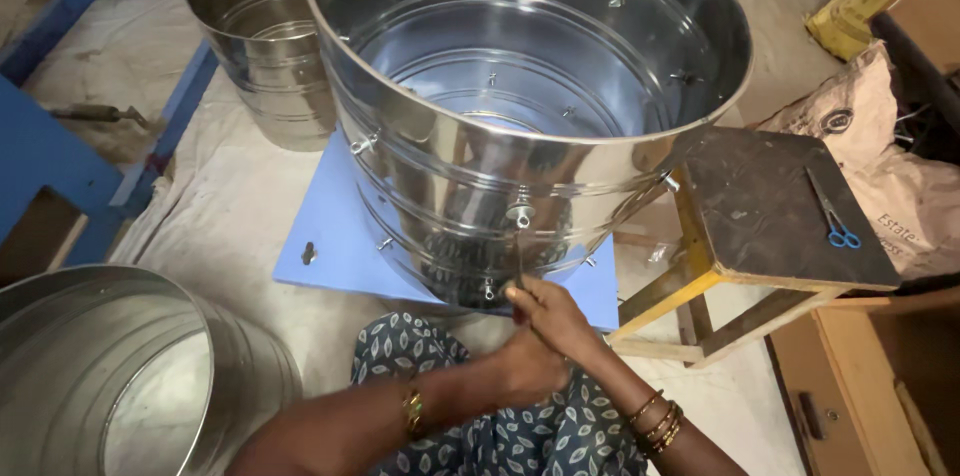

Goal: The person uses a red-handled screwdriver to tighten screws on the exterior of a large, shiny metal container. They rotate the container periodically to access different sections and continue tightening the fasteners.

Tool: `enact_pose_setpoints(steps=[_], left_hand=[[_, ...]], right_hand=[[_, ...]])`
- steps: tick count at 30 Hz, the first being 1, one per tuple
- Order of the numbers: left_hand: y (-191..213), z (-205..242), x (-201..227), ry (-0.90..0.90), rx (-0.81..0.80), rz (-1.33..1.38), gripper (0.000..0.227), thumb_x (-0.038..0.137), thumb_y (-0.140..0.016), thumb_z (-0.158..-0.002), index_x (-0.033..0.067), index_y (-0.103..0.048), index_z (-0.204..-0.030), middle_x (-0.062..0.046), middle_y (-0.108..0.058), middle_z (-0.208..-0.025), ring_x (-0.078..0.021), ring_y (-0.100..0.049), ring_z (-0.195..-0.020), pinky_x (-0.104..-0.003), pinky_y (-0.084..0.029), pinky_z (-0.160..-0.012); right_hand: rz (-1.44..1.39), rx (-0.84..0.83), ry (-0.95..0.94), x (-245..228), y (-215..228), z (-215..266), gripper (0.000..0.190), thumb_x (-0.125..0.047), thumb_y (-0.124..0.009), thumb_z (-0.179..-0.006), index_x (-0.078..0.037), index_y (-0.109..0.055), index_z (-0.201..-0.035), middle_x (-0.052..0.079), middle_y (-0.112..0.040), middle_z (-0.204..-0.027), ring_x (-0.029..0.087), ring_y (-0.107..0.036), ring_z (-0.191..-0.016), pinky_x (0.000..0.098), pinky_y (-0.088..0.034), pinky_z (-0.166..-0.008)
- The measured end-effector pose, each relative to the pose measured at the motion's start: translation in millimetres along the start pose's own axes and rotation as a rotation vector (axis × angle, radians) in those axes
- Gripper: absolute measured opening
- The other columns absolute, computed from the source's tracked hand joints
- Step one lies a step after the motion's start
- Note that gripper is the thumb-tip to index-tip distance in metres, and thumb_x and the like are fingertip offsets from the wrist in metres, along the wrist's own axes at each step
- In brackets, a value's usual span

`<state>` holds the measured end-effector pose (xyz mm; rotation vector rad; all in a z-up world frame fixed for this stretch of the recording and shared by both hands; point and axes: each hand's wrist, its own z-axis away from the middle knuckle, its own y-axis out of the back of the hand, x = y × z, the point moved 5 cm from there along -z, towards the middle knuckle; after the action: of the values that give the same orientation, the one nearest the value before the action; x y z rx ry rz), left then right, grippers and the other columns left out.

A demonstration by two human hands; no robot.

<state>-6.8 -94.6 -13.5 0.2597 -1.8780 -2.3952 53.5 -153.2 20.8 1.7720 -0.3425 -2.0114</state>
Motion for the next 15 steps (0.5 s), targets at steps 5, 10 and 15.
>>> enact_pose_setpoints(steps=[5,10,15], left_hand=[[73.6,73.9,-11.3,-0.097,0.450,0.548,0.027,0.034,-0.075,-0.084,0.0094,-0.075,-0.095,-0.009,-0.074,-0.090,-0.0301,-0.071,-0.088,-0.050,-0.050,-0.088],[159.8,150.0,-58.2,0.039,0.696,0.751,0.016,0.023,-0.080,-0.094,0.0106,-0.072,-0.102,-0.005,-0.074,-0.098,-0.0236,-0.073,-0.091,-0.038,-0.058,-0.083],[246.5,180.4,-68.3,0.167,1.163,0.419,0.021,0.018,-0.081,-0.091,0.0101,-0.072,-0.108,-0.004,-0.071,-0.112,-0.0211,-0.071,-0.095,-0.042,-0.055,-0.089]], right_hand=[[0.001,-0.160,-0.055,26.4,23.4,23.2,0.032,-0.033,-0.056,-0.102,-0.004,-0.066,-0.092,0.002,-0.061,-0.065,0.011,-0.060,-0.062,0.0298,-0.051,-0.060],[0.050,-0.021,-0.126,80.5,78.7,67.7,0.032,-0.032,-0.058,-0.103,-0.004,-0.071,-0.100,0.001,-0.053,-0.069,0.011,-0.049,-0.063,0.0298,-0.044,-0.058],[-0.008,0.127,-0.471,146.2,130.2,120.0,0.048,-0.029,-0.062,-0.089,-0.017,-0.062,-0.135,0.001,-0.068,-0.084,0.013,-0.059,-0.073,0.0298,-0.051,-0.061]])
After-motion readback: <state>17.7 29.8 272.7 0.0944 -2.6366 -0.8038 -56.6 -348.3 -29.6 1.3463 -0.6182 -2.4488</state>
